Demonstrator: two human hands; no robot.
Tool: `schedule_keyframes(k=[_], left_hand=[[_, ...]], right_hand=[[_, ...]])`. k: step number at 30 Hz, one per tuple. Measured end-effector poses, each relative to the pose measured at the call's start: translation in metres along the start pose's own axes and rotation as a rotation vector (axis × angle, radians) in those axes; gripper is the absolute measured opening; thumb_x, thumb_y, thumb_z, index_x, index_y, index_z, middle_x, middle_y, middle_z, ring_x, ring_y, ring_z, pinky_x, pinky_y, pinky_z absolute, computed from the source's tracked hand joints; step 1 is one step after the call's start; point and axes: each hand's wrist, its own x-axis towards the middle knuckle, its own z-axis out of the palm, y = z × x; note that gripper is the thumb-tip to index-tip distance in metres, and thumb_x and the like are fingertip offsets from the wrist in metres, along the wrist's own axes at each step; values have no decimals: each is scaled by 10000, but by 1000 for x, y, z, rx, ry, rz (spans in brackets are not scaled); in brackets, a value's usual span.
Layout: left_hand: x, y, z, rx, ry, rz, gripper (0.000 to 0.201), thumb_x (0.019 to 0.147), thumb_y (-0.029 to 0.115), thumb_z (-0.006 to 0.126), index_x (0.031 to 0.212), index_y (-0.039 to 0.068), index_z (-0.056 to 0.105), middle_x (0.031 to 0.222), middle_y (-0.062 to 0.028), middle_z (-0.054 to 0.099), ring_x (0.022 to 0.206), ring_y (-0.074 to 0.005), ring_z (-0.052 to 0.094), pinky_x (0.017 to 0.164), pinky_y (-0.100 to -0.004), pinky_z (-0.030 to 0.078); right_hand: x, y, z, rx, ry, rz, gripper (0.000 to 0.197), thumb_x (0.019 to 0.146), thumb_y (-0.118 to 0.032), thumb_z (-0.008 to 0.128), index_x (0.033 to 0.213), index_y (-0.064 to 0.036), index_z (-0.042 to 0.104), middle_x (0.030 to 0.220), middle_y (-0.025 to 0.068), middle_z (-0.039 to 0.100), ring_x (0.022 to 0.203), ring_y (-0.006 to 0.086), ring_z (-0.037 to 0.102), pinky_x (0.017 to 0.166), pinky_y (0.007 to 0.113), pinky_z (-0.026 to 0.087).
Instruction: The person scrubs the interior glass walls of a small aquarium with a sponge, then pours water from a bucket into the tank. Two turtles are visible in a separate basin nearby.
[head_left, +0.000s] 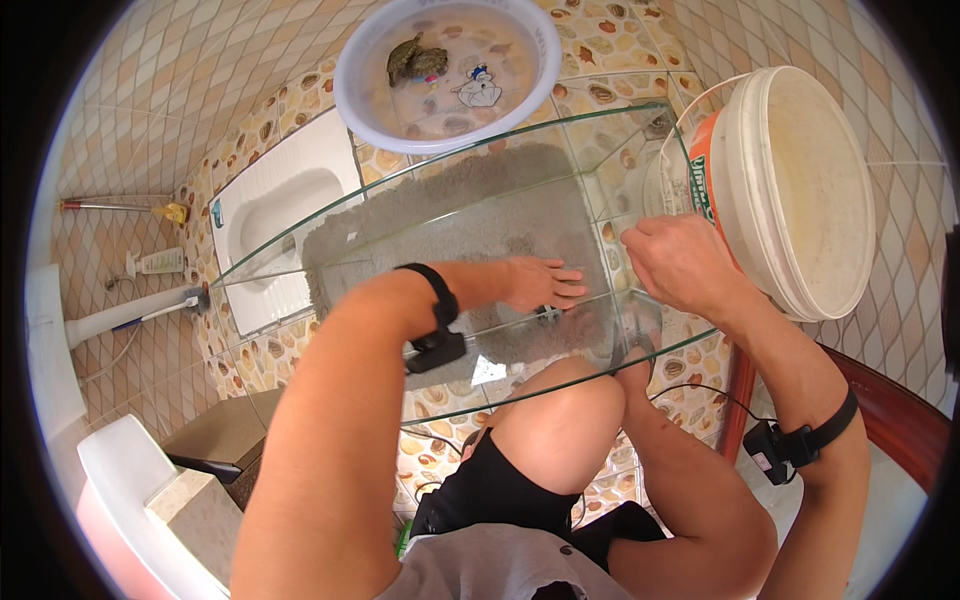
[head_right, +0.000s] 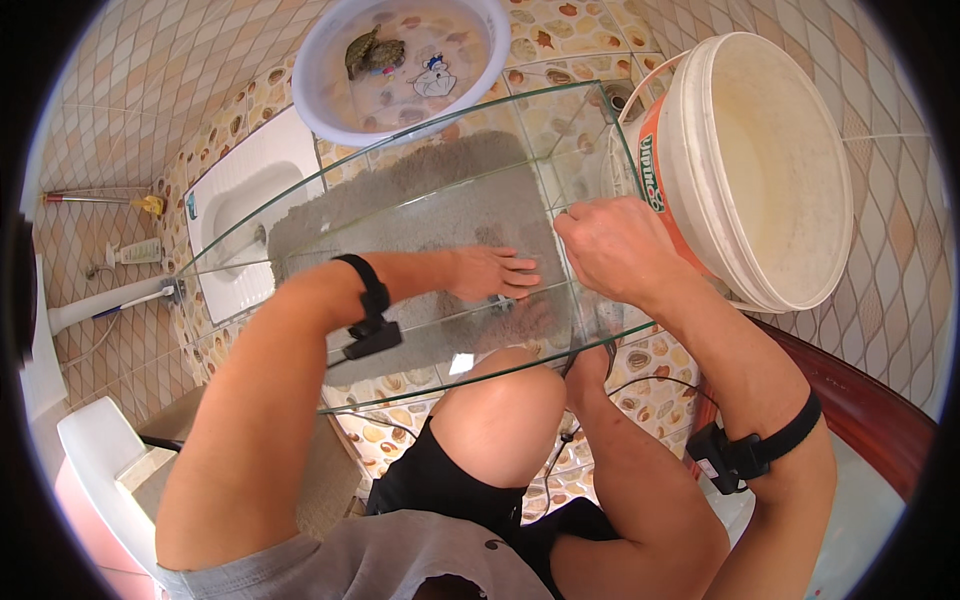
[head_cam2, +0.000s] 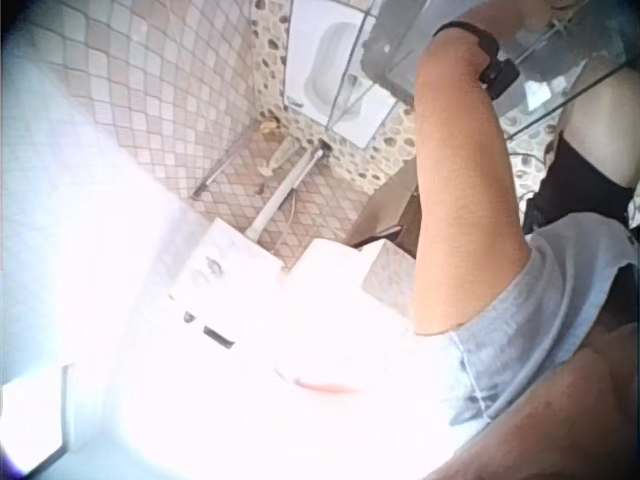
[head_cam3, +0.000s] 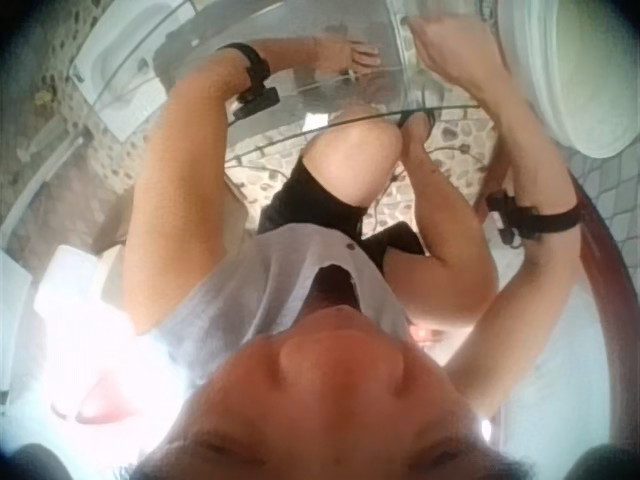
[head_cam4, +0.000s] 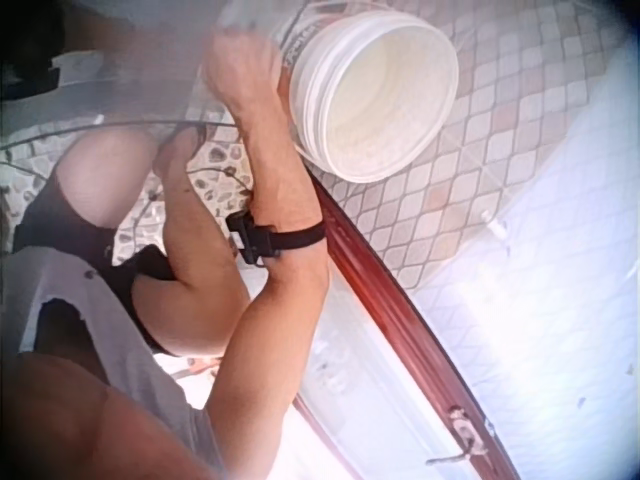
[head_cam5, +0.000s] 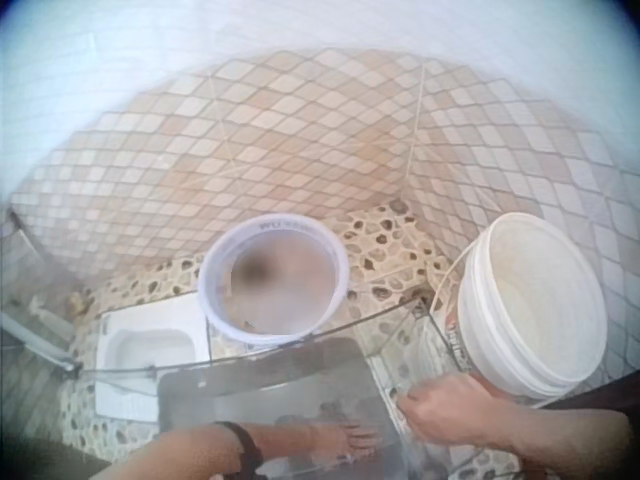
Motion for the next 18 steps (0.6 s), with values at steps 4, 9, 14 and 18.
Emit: schedule_keyframes(k=[4, 9, 14, 18], left_hand=[[-110, 13, 18, -6, -307, 50, 725, 893, 184, 654, 1568, 171, 389, 1725, -19, 179, 1594, -308, 127, 1284, -515, 186], [-215, 21, 0, -53, -271, -161, 878, 921, 292, 718, 1633, 226, 209, 1742, -29, 73, 1602, -303, 71, 1285, -506, 196], [-89, -7, -4, -30, 13, -197, 813, 948, 353, 675, 1620, 228, 234, 1741, -64, 63, 1599, -319, 55, 1278, -557, 163], [-99, 4, 12, 46, -31, -144, 766, 978, 382, 638, 1623, 226, 256, 1742, -43, 62, 1600, -307, 37, 1278, -567, 144]], right_hand=[[0, 1, 4, 51, 91, -32, 73, 832, -124, 670, 831, -52, 656, 806, 113, 668, 776, 324, 697, 672, 448, 571], [-3, 4, 9, 79, 109, -19, 72, 826, -120, 673, 816, -53, 650, 800, 112, 665, 763, 323, 694, 655, 449, 566], [-2, 3, 5, 78, 110, -22, 74, 823, -123, 679, 813, -57, 648, 797, 109, 665, 757, 319, 693, 651, 446, 565], [-1, 3, 4, 78, 110, -39, 78, 819, -123, 685, 817, -57, 643, 790, 102, 660, 752, 316, 693, 653, 444, 565]])
